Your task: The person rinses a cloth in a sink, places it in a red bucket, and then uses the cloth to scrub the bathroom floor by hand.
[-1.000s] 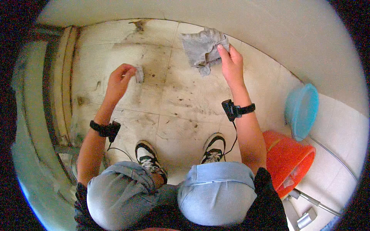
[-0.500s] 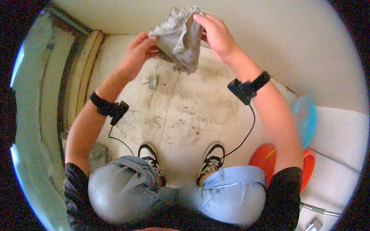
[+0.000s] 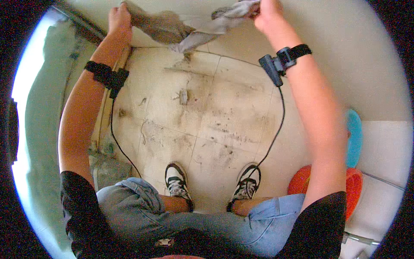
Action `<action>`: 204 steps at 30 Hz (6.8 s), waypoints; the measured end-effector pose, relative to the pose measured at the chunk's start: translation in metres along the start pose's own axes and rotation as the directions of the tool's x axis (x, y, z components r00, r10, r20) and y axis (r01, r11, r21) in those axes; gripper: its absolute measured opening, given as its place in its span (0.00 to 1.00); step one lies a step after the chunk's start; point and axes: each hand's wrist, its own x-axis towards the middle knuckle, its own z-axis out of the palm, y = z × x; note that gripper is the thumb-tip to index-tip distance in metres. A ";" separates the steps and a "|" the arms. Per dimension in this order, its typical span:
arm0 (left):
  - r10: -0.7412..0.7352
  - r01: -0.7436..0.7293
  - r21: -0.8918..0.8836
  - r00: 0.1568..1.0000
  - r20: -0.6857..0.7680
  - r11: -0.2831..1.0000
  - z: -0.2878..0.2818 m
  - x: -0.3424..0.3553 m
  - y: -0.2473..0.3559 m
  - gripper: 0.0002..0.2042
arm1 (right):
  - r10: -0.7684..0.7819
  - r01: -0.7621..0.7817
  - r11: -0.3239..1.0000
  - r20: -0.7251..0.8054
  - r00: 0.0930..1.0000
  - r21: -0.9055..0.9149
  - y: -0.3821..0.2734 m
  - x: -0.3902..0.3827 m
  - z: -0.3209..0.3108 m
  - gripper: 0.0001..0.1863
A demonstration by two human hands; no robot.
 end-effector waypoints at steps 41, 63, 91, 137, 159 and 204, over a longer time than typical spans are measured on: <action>-0.127 -0.668 0.581 0.600 0.790 0.465 0.050 -0.189 -0.278 0.30 | 0.374 0.669 -0.310 0.560 0.739 -0.676 0.291 -0.078 -0.114 0.31; 0.121 -0.918 0.345 0.371 0.921 0.194 0.090 -0.083 -0.303 0.37 | 0.398 0.693 -0.148 0.599 0.695 -0.705 0.287 -0.060 -0.139 0.34; 0.016 -0.931 0.267 0.280 0.960 0.251 0.128 -0.205 -0.254 0.30 | 0.199 0.489 -0.620 0.481 0.854 -0.613 0.187 -0.119 -0.254 0.34; -0.564 -0.424 0.636 0.298 0.770 0.644 0.033 -0.276 -0.221 0.46 | 0.439 0.014 0.199 0.102 0.892 -0.980 0.278 -0.230 -0.142 0.36; -0.515 -0.074 0.595 0.424 0.745 0.801 0.013 -0.308 -0.234 0.28 | 0.654 0.883 -0.173 0.620 0.434 -0.435 0.236 -0.181 -0.102 0.58; -0.496 -0.316 0.620 0.392 0.774 0.718 -0.008 -0.236 -0.243 0.13 | 0.452 0.917 0.050 0.828 0.332 -0.396 0.290 -0.334 -0.165 0.13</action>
